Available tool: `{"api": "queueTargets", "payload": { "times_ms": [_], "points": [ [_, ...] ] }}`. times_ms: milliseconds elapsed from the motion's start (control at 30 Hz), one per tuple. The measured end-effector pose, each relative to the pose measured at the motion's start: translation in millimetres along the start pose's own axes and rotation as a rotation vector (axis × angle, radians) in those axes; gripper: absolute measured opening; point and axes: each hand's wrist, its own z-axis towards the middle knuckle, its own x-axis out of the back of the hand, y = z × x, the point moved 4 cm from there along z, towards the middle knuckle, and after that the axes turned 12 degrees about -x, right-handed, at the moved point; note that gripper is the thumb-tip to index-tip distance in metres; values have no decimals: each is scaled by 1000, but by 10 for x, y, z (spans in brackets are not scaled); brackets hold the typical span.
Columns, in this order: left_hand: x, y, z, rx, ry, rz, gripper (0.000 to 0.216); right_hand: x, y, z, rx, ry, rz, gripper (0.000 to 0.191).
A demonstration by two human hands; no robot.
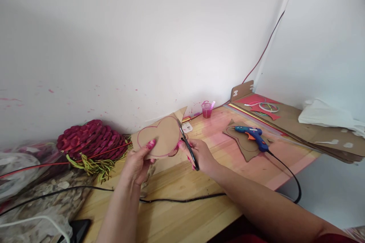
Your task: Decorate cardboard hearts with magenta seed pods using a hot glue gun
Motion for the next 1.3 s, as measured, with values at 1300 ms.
{"api": "queueTargets", "payload": {
  "times_ms": [1300],
  "points": [
    [-350,-348,-339,-44,108,-110,41,-135,124,1,10,-62,144,54]
  ]
}}
